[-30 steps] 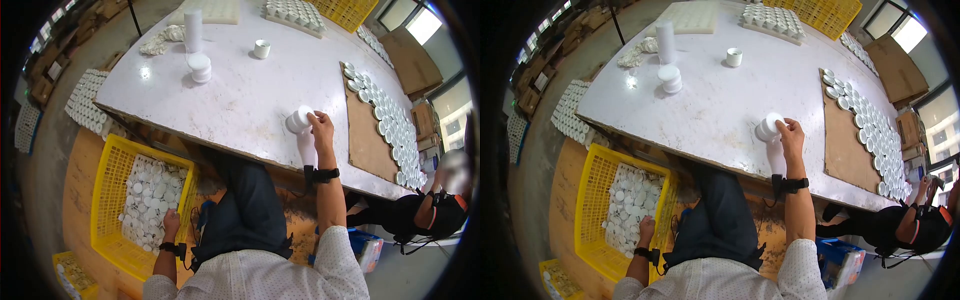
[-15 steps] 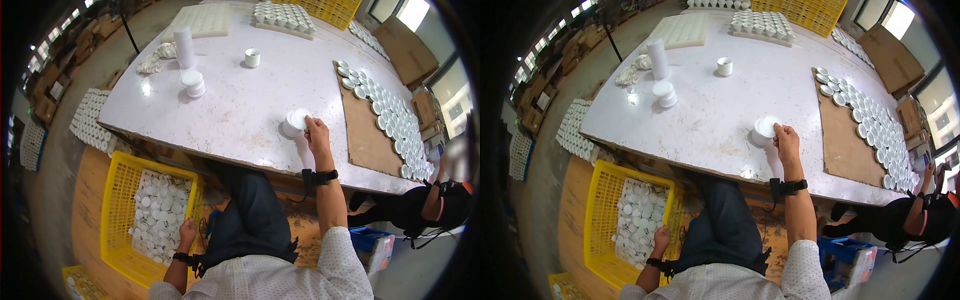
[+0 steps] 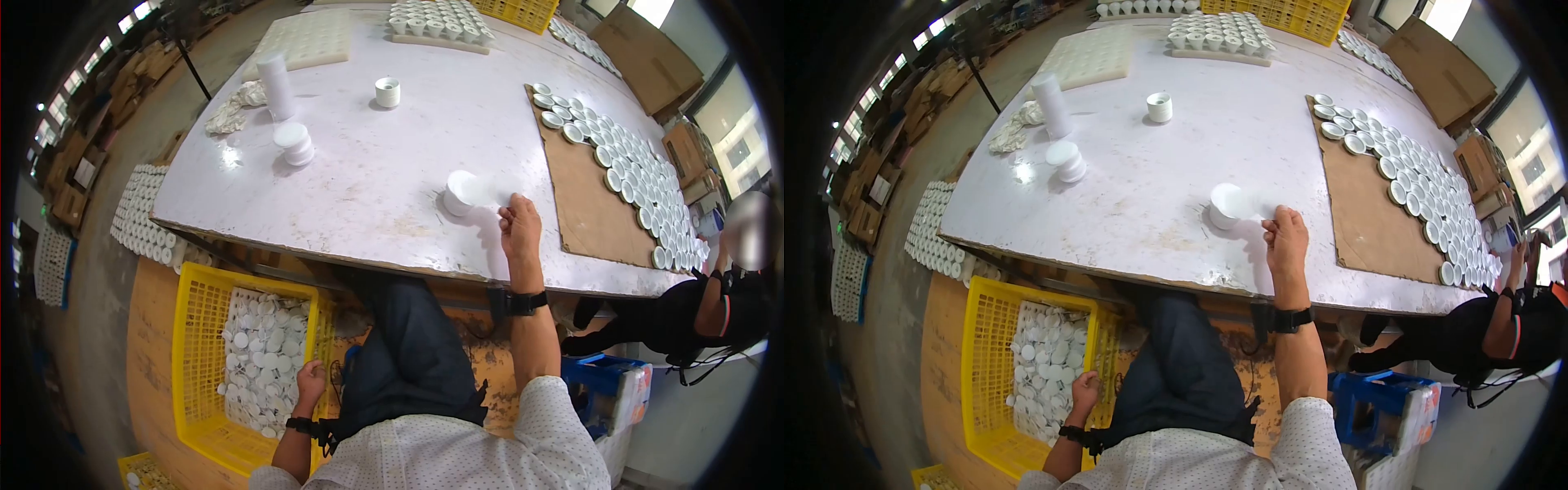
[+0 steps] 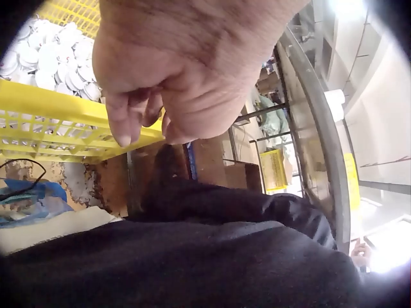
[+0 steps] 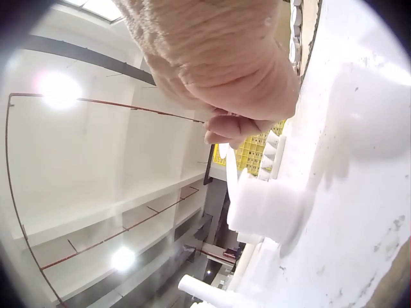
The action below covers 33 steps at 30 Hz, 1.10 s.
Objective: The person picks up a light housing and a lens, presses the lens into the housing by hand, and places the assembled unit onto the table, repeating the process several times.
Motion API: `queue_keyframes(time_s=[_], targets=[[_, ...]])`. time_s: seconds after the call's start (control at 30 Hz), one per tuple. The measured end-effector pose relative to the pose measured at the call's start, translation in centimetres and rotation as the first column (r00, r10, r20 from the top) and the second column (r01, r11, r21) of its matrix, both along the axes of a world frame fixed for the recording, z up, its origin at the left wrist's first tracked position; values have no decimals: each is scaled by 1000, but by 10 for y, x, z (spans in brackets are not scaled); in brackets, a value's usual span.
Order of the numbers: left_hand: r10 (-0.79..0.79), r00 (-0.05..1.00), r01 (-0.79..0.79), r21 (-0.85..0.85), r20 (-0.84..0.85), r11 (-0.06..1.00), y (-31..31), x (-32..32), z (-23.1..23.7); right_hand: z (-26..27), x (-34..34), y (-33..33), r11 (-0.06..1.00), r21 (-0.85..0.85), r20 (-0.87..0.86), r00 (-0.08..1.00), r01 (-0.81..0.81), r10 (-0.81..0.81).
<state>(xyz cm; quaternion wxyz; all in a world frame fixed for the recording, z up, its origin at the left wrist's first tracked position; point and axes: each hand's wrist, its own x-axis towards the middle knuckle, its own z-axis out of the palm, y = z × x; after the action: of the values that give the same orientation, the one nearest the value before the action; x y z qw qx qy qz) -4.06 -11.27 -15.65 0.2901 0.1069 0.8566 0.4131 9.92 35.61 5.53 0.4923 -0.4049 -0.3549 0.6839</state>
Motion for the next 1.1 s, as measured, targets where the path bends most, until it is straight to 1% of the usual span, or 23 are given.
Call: queue_keyframes(time_s=[0.03,0.07,0.13,0.17,0.2,0.27,0.3,0.37,0.47,0.5,0.57,0.6,0.67,0.7,0.8,0.83,0.87,0.9,0.93,0.97,1.0,1.07,1.1], targets=[[-24,999,25,25,-29,999,-2,-1,-10,-1,0,-1,999,3,22,999,-32,32],[-48,997,51,47,-60,998,-5,-2,-19,-4,-2,-1,1000,1,22,999,-25,25],[-42,998,44,49,-38,998,-1,-2,-21,-6,-10,3,999,-10,14,999,-36,36],[-27,1000,28,53,-16,998,1,-2,-22,-5,-12,3,1000,-20,9,1000,-12,13],[-24,1000,25,55,-20,998,4,-2,-19,-5,-12,4,1000,-18,5,1000,-15,15],[32,995,-37,47,97,998,7,-1,-13,-6,-12,5,1000,-2,16,1000,2,-2],[38,995,-43,50,95,998,8,0,-11,-6,-9,6,1000,0,13,1000,-4,4],[36,994,-47,101,100,994,8,3,-7,-7,-1,5,999,26,-53,998,31,-30],[35,993,-47,107,112,993,0,4,-12,-2,7,-5,999,18,-76,996,45,-43],[26,993,-38,104,115,994,1,4,-8,-3,10,-8,998,16,-73,996,54,-53],[6,995,-12,63,101,998,4,3,0,-4,17,-13,1000,8,-58,998,10,-10],[-8,995,1,64,104,998,6,3,3,-4,19,-16,1000,9,-54,998,24,-23],[20,991,-31,83,131,996,12,1,7,-2,22,-24,999,-19,-31,999,33,-34],[-5,990,-8,90,142,996,14,-1,8,-7,27,-25,1000,1,19,1000,6,-6],[-11,987,-6,109,159,994,21,-4,8,-12,43,-30,996,64,138,989,-58,49],[-6,988,-10,104,154,994,23,-4,12,-12,52,-29,997,71,150,988,-41,30],[4,989,-18,98,147,995,24,-4,14,-11,59,-27,991,124,196,980,-46,21],[-25,991,13,95,129,995,23,-5,13,-12,63,-26,983,174,241,970,-56,13],[-31,990,18,96,134,995,24,-4,17,-16,72,-17,983,175,246,969,-52,7],[-41,991,29,90,125,995,25,-3,22,-22,86,-3,948,317,397,910,-14,-119],[-53,992,43,84,115,996,26,-3,25,-23,101,11,891,454,516,816,-3,-260],[-58,988,48,72,142,996,25,-5,25,-5,128,34,840,530,593,656,118,-467],[-53,985,44,59,164,997,22,-6,22,-3,148,56,775,610,614,519,165,-594]])
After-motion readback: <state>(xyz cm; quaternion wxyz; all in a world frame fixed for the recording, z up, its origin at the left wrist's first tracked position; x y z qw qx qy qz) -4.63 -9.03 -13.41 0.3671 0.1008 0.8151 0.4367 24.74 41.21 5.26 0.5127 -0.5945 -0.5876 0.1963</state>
